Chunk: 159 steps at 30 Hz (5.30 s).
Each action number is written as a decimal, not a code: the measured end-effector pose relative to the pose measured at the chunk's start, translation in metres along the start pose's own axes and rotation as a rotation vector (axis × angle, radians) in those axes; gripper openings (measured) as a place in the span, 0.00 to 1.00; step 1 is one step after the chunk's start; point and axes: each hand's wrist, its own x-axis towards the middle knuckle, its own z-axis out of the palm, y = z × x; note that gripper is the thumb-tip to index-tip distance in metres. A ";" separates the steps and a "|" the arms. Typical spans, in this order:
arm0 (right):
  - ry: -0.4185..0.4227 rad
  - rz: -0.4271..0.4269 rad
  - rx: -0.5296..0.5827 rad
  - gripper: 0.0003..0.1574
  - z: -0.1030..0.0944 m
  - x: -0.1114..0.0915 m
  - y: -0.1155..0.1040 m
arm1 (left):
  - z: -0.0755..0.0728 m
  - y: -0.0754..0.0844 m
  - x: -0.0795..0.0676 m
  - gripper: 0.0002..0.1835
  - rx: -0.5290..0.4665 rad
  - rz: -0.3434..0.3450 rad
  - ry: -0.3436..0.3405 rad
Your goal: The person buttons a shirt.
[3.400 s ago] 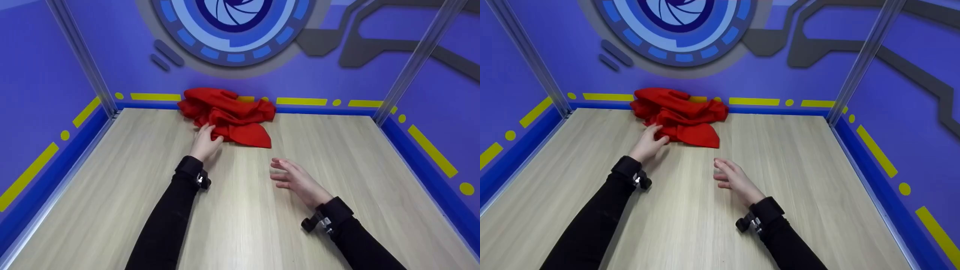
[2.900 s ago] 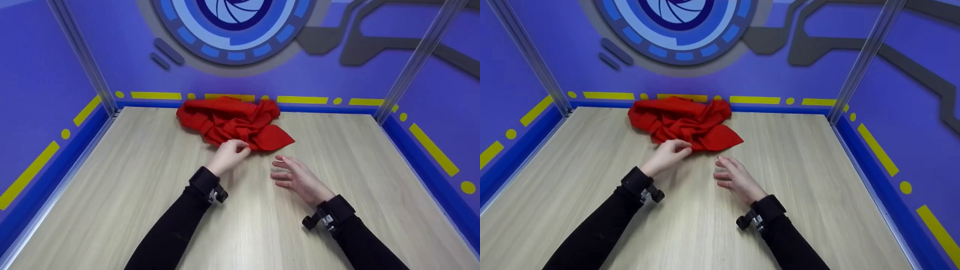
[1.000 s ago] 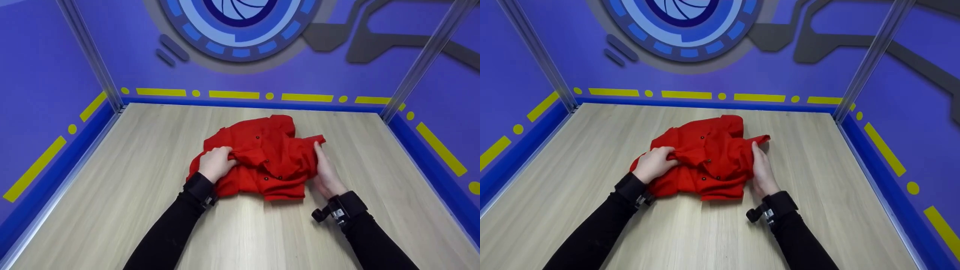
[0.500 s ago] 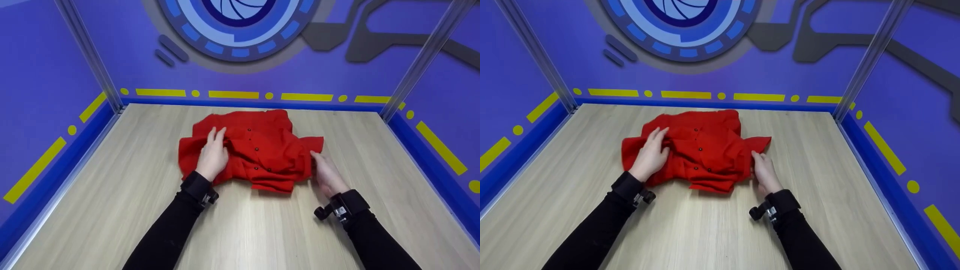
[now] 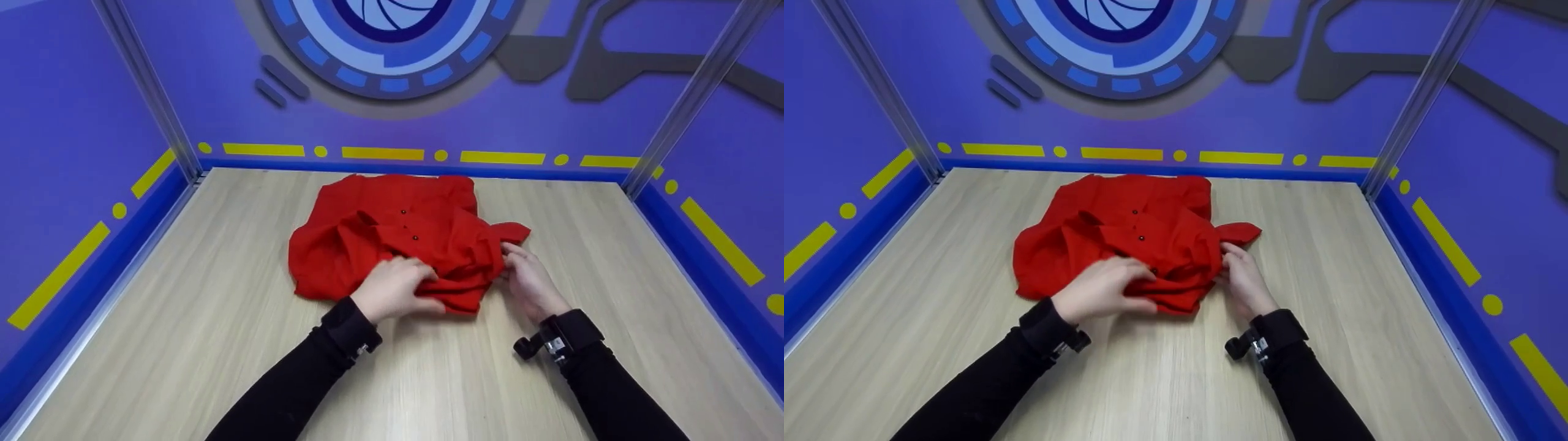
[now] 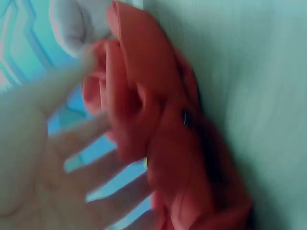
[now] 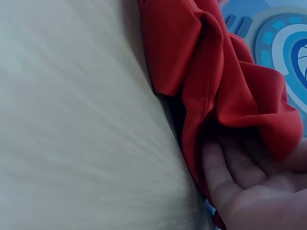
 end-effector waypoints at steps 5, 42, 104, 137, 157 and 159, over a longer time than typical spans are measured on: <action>0.012 -0.001 -0.064 0.18 -0.001 0.001 0.001 | 0.016 0.001 -0.001 0.24 0.083 0.040 -0.010; -0.530 0.013 -0.066 0.26 0.031 -0.019 -0.003 | 0.010 -0.011 0.019 0.18 -0.336 -0.116 0.477; 0.135 -0.133 -1.010 0.47 -0.062 -0.023 -0.060 | -0.015 -0.136 -0.022 0.19 0.100 -0.134 -0.085; 0.105 -0.454 -1.649 0.28 -0.002 0.006 -0.018 | -0.018 -0.023 -0.050 0.16 -0.073 -0.132 -0.315; -0.134 -0.270 -1.571 0.52 0.085 -0.061 0.012 | -0.024 -0.129 -0.047 0.36 0.088 -0.283 -0.203; -0.143 -0.276 -1.531 0.53 0.073 -0.048 0.011 | -0.027 -0.115 -0.054 0.31 0.154 -0.284 -0.195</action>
